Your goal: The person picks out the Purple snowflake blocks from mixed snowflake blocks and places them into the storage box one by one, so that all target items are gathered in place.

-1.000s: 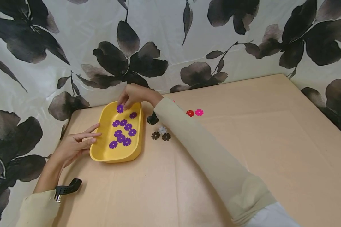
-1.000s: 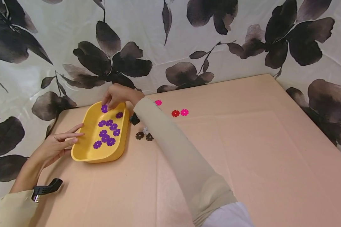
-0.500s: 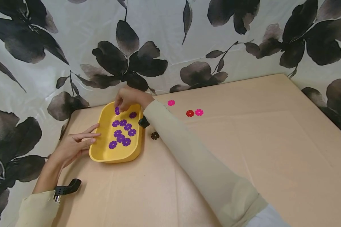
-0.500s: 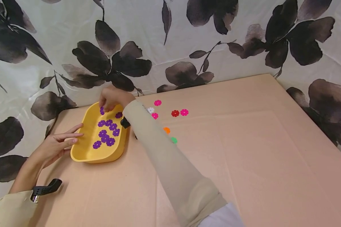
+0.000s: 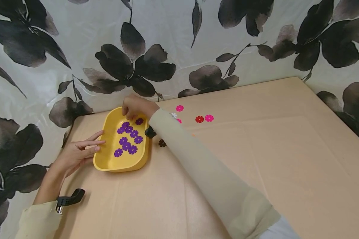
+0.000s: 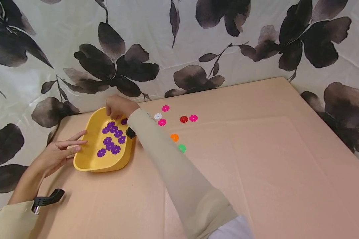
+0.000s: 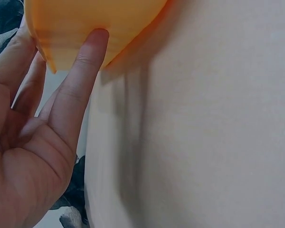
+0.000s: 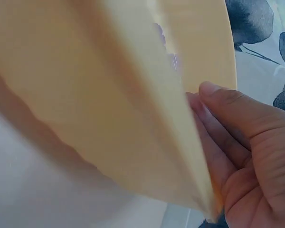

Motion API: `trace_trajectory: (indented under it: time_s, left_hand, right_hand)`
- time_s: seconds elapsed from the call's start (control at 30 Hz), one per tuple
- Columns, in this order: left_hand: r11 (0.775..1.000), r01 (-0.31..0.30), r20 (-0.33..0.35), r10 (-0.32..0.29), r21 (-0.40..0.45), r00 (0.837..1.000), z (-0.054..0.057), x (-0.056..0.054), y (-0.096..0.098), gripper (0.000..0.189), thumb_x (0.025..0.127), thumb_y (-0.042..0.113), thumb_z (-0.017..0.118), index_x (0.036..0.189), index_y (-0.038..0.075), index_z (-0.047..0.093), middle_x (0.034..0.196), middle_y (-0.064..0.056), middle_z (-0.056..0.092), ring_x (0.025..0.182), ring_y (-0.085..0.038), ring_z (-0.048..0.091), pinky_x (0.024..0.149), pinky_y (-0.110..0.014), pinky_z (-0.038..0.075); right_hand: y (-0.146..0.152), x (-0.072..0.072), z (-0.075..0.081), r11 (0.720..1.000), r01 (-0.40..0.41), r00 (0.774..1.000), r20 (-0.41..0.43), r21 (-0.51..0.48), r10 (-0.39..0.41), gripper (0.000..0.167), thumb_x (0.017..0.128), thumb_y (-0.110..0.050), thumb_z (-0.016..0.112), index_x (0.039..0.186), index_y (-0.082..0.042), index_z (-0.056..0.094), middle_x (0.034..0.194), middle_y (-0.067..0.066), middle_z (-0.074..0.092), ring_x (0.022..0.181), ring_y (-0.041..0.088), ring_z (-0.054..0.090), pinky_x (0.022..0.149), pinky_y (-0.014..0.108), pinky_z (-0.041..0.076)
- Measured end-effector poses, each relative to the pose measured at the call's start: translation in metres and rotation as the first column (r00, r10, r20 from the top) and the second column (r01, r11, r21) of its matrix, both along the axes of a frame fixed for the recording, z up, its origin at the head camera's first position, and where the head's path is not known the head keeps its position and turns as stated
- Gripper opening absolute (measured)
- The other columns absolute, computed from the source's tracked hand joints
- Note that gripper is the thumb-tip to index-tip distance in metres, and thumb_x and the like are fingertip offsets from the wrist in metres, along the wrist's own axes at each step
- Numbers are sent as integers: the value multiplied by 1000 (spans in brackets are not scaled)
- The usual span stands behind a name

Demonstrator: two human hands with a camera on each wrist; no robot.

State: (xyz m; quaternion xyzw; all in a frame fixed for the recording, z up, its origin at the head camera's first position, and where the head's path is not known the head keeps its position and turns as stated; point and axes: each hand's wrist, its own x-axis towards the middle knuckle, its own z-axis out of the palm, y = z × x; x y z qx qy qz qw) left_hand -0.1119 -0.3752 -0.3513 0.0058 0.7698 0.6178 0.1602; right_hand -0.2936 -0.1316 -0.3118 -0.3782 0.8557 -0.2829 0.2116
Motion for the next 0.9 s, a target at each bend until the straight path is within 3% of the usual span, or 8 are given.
trace_trajectory:
  time_s: [0.2, 0.43, 0.57, 0.67, 0.73, 0.8, 0.87, 0.9]
  left_hand:
    - [1000, 4, -6, -4, 1, 1000, -1, -2, 2, 40, 101, 4, 61, 138, -10, 54, 163, 14, 34, 117, 1, 64, 87, -31, 59]
    - [1000, 12, -15, -12, -9, 1000, -2, -6, 4, 40, 100, 5, 63, 138, -8, 55, 163, 15, 34, 117, 3, 63, 87, -30, 59]
    - [1000, 17, -27, -17, -21, 999, -3, -7, 4, 41, 100, 5, 62, 138, -10, 54, 164, 13, 33, 118, 4, 62, 87, -29, 59]
    - [992, 24, -56, -31, -124, 998, -3, -4, 5, 43, 101, 11, 64, 138, -9, 55, 164, 12, 32, 123, 10, 55, 88, -25, 58]
    - [961, 28, -117, -62, -276, 991, -2, -1, 6, 43, 101, 19, 65, 138, -3, 60, 164, 11, 34, 130, 14, 45, 90, -16, 54]
    - [903, 21, -186, -111, -428, 976, 0, 2, 9, 44, 101, 25, 66, 139, 4, 62, 164, 8, 34, 139, 10, 36, 95, -8, 47]
    - [843, -18, -263, -147, -537, 954, 3, 6, 14, 44, 101, 26, 65, 142, 11, 61, 164, 6, 34, 147, 2, 29, 101, -9, 41]
    - [821, -41, -298, -159, -569, 941, 5, 9, 16, 45, 102, 24, 64, 145, 14, 58, 165, 4, 32, 151, -4, 26, 109, -16, 39]
  right_hand:
    - [16, -11, 7, 998, -62, 994, -91, 24, 64, 29, 97, -14, 69, 126, -10, 73, 117, 5, 72, 93, 14, 69, 84, 16, 57]
    - [82, -22, 21, 986, -168, 945, -284, -4, 160, 24, 102, -20, 65, 120, -9, 76, 108, 3, 75, 87, 14, 64, 83, 19, 57]
    - [139, -15, 27, 989, -144, 928, -351, -40, 121, 24, 102, -22, 64, 120, -10, 76, 110, 2, 76, 93, 14, 66, 88, 23, 58]
    - [187, -1, 27, 994, -77, 928, -371, -82, 41, 26, 102, -20, 64, 124, -10, 74, 115, 4, 75, 97, 16, 67, 90, 29, 58]
    - [221, 10, 24, 994, -24, 922, -387, -109, -20, 29, 103, -20, 63, 129, -11, 71, 121, 5, 73, 104, 19, 67, 94, 34, 57]
    - [256, 22, 20, 992, 28, 911, -404, -121, -75, 33, 104, -20, 59, 135, -12, 67, 131, 7, 68, 115, 24, 64, 101, 41, 53]
    - [291, 35, 15, 990, 86, 902, -413, -109, -124, 39, 106, -24, 55, 143, -14, 60, 143, 7, 61, 132, 27, 54, 112, 48, 44]
    - [308, 42, 12, 989, 112, 896, -420, -96, -142, 42, 107, -27, 54, 147, -15, 56, 148, 8, 56, 139, 29, 48, 117, 52, 38]
